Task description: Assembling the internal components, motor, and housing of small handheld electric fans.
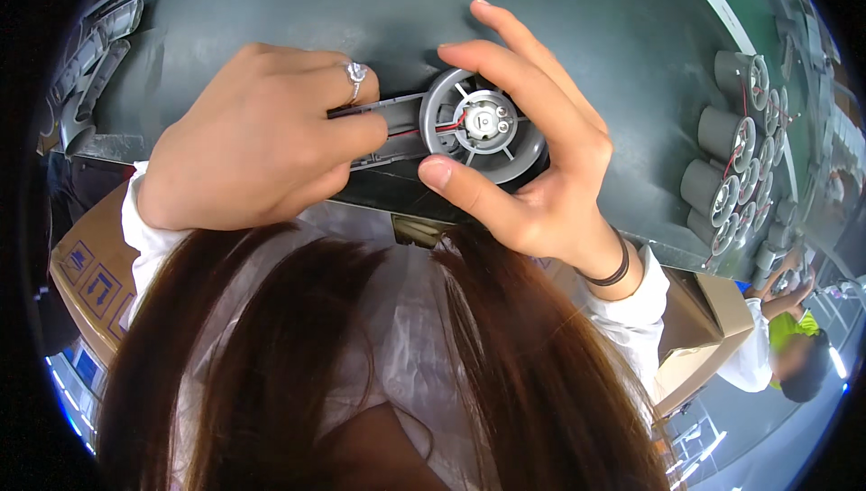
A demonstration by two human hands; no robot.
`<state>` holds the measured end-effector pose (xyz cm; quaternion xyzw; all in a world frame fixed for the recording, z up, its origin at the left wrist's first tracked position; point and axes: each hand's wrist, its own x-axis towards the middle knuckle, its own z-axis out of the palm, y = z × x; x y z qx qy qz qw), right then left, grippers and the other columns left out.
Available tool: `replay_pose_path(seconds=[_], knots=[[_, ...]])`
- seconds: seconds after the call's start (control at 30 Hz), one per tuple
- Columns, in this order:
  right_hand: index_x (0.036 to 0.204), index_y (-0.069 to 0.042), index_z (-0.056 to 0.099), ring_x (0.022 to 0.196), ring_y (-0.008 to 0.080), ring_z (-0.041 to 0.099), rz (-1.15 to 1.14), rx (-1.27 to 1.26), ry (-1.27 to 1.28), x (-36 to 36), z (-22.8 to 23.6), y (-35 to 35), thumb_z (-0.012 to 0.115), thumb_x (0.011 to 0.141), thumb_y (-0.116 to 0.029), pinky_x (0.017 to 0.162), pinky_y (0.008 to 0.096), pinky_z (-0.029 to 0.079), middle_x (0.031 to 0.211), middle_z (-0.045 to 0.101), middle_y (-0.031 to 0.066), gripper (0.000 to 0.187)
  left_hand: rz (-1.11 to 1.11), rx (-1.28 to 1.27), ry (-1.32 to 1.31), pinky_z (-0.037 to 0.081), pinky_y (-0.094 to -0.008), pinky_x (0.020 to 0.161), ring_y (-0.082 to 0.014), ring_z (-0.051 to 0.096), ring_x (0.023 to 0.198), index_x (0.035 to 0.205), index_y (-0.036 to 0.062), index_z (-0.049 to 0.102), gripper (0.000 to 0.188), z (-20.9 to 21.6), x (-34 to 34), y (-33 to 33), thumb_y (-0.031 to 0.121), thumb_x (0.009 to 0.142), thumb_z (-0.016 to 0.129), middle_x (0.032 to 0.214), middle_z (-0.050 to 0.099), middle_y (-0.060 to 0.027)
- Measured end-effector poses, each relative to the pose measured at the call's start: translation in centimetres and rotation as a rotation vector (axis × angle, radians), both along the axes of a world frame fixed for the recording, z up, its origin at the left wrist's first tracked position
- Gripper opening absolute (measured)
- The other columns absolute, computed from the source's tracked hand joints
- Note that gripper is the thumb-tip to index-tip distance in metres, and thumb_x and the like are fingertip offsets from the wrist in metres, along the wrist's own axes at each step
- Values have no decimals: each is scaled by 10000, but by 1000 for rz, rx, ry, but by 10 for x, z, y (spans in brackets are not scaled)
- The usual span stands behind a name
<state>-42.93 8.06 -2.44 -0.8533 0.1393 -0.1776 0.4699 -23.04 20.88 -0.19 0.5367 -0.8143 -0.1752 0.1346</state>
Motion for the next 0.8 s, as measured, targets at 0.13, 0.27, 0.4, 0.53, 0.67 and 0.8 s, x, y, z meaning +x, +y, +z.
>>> replay_pose_path(seconds=[0.13, 0.27, 0.4, 0.53, 0.67, 0.8], knots=[[1135, 95, 571, 1098, 283, 554, 9, 74, -20, 4, 0, -1, 743, 660, -236, 946, 355, 410, 1293, 467, 308, 604, -35, 60, 20, 435, -379, 563, -268, 548, 687, 765, 57, 537, 174, 1, 5, -2, 80, 618, 628, 812, 540, -72], [1065, 39, 623, 1206, 359, 496, -34, 97, -123, 7, 2, 0, 761, 651, -138, 950, 397, 410, 1058, 636, 159, 470, -50, 47, 8, 431, -388, 556, -275, 550, 680, 762, 69, 534, 173, 5, 5, -6, 93, 617, 625, 765, 520, -82], [1110, 49, 575, 1172, 344, 512, -13, -15, -10, -1, 9, -2, 717, 684, -263, 967, 378, 385, 1290, 486, 290, 546, -29, 32, 65, 452, -389, 528, -268, 563, 628, 768, 79, 540, 161, 12, 1, -5, 118, 636, 624, 724, 503, -94], [1114, 29, 522, 1123, 383, 541, -181, -214, -70, -7, 4, 4, 718, 670, -188, 945, 406, 417, 1246, 516, 271, 532, 89, 62, 84, 471, -400, 521, -312, 584, 615, 888, 44, 513, 215, 12, -7, -10, 192, 792, 637, 781, 534, -119], [1118, 10, 499, 1033, 362, 588, -334, -231, -98, -8, -8, 7, 777, 607, -140, 864, 380, 466, 1236, 524, 255, 602, 165, -7, 92, 470, -389, 529, -306, 594, 634, 963, 50, 497, 373, 5, -10, -12, 311, 787, 697, 838, 567, -116], [1107, 7, 498, 991, 369, 599, -372, -271, -64, -9, 1, 5, 796, 608, -143, 832, 382, 477, 1223, 533, 254, 600, 234, 31, 95, 468, -381, 544, -292, 602, 652, 946, 82, 522, 386, 2, -1, -18, 278, 719, 764, 816, 598, -82]])
